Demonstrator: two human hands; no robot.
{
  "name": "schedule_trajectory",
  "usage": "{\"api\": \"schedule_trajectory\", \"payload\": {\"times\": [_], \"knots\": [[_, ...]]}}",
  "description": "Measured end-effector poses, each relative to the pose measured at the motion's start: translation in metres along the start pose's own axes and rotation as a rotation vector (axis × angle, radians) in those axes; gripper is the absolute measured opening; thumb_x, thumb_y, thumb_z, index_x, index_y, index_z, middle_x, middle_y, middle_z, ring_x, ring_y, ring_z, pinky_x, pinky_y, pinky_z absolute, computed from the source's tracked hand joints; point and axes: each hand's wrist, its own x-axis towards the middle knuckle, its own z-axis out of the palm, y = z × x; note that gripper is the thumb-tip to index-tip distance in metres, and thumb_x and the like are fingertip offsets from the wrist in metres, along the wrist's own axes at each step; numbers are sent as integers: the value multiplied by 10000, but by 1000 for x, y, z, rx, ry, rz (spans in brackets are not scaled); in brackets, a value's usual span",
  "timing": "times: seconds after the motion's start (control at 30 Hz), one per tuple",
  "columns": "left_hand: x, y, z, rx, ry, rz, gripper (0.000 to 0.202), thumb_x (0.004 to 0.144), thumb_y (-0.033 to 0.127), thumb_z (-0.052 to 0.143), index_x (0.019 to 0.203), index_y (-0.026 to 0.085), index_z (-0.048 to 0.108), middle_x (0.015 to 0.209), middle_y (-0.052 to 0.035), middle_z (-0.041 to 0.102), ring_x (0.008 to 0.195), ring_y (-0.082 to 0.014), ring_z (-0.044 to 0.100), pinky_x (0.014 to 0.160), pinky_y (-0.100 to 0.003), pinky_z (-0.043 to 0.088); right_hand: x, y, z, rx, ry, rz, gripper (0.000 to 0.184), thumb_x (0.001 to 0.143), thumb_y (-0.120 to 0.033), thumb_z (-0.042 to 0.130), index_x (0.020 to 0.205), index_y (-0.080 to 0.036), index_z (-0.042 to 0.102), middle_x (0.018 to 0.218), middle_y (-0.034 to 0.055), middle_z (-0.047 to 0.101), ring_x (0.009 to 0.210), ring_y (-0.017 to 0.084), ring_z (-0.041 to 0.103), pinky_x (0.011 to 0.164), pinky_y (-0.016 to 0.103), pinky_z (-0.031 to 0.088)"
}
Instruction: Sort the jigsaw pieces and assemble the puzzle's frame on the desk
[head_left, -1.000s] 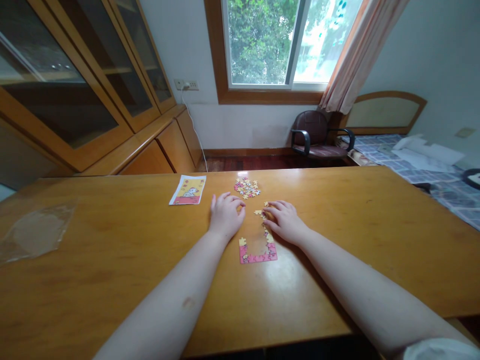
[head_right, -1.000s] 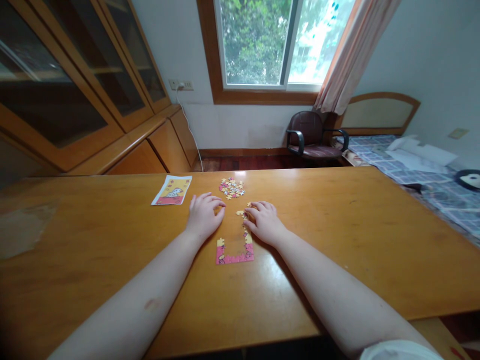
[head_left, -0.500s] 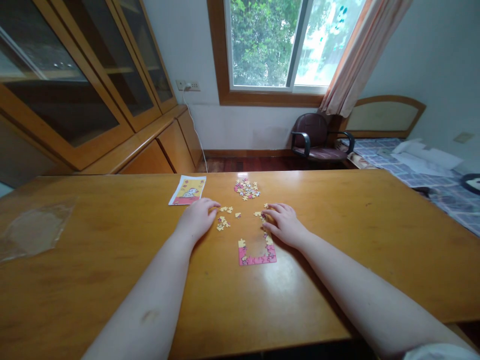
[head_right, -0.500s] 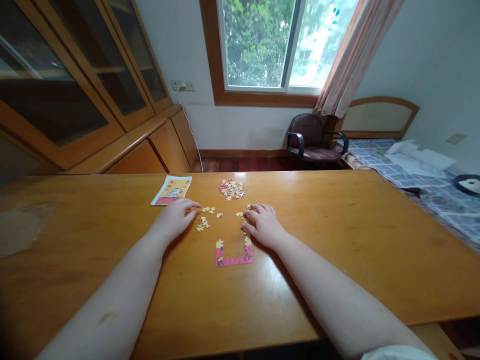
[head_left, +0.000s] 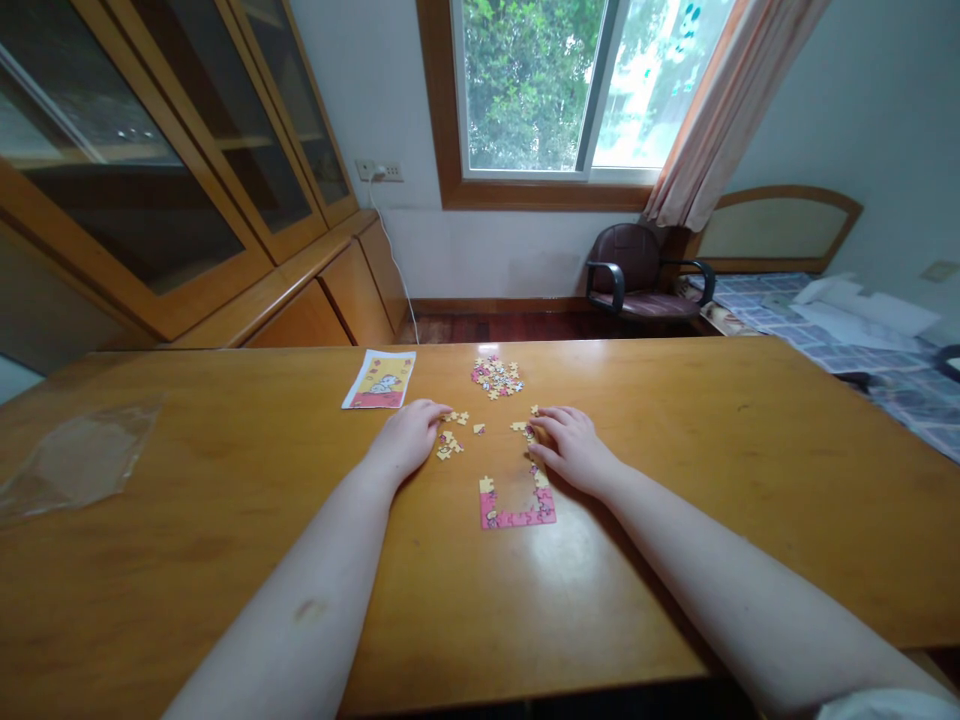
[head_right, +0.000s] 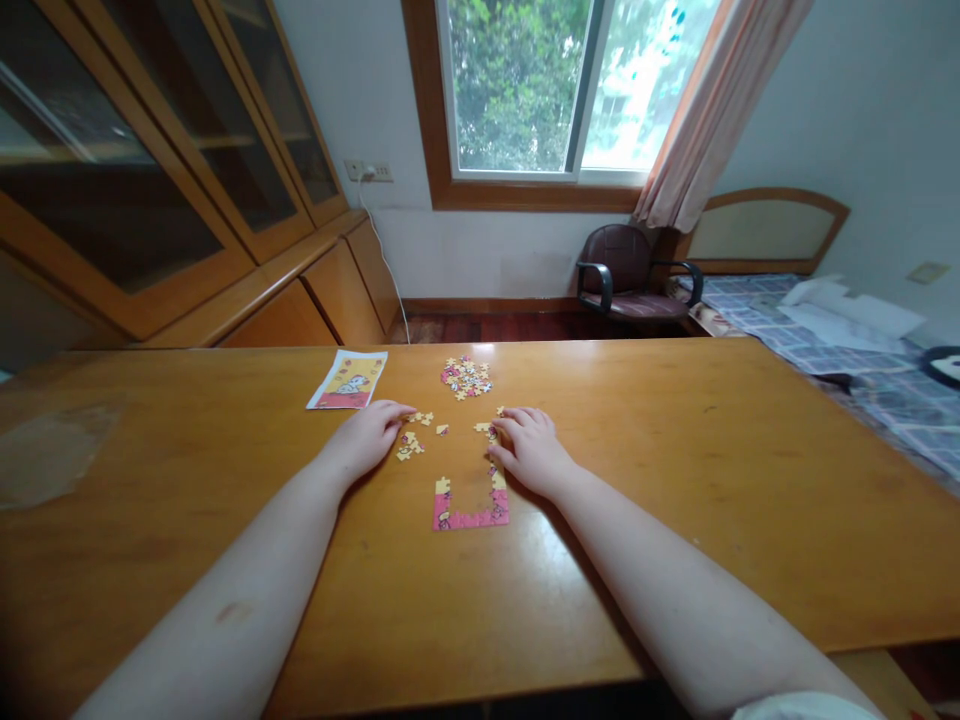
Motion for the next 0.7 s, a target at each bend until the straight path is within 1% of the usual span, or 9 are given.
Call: {"api": "schedule_trajectory", "payload": {"times": [0.07,0.13,0.23,0.33,0.43,0.6,0.7], "knots": [[2,-1,1,0,-16,33,405,825,124,391,1075,245,686,1121,-34,670,1046,-193,591,936,-310,453,0,0,0,4,0,0,390,877,-437,530,1185,-211,608,1287,104,556,1191,266,441,1036,460,293],[2,-2,2,18,-33,42,393,816,122,407,1039,256,702,1102,-19,684,1036,-192,596,925,-304,454,1,1,1,9,-3,0,384,876,-434,533,1180,-212,611,1283,102,558,1188,265,443,1034,459,295],[3,-1,1,57,-39,17,327,839,198,429,1010,233,705,1056,-36,698,1007,-209,609,892,-316,467,1,1,1,16,-9,2,370,871,-428,543,1164,-215,620,1281,101,560,1188,266,444,1029,458,300],[2,1,0,69,-42,-13,314,847,256,446,1050,215,682,1046,-57,695,986,-216,615,872,-319,474,1,1,1,23,-8,2,357,870,-421,548,1150,-213,627,1279,99,562,1187,264,445,1032,458,298],[2,3,0,68,-30,-24,335,834,252,464,1104,209,658,1077,-66,678,1008,-212,607,897,-312,464,1,0,0,27,-3,4,354,873,-418,545,1149,-211,627,1274,96,566,1183,264,449,1033,460,298],[2,1,2,69,-28,-1,301,850,249,449,1037,223,683,1061,-55,673,1009,-210,605,906,-312,459,0,1,1,29,1,-3,358,872,-422,546,1151,-213,625,1271,98,568,1182,263,453,1031,462,302],[3,0,2,60,-10,-20,306,862,241,431,1049,217,671,1064,-62,666,1004,-206,605,895,-307,461,0,1,1,31,6,-5,358,873,-422,543,1151,-213,625,1272,95,569,1180,262,456,1033,460,302]]}}
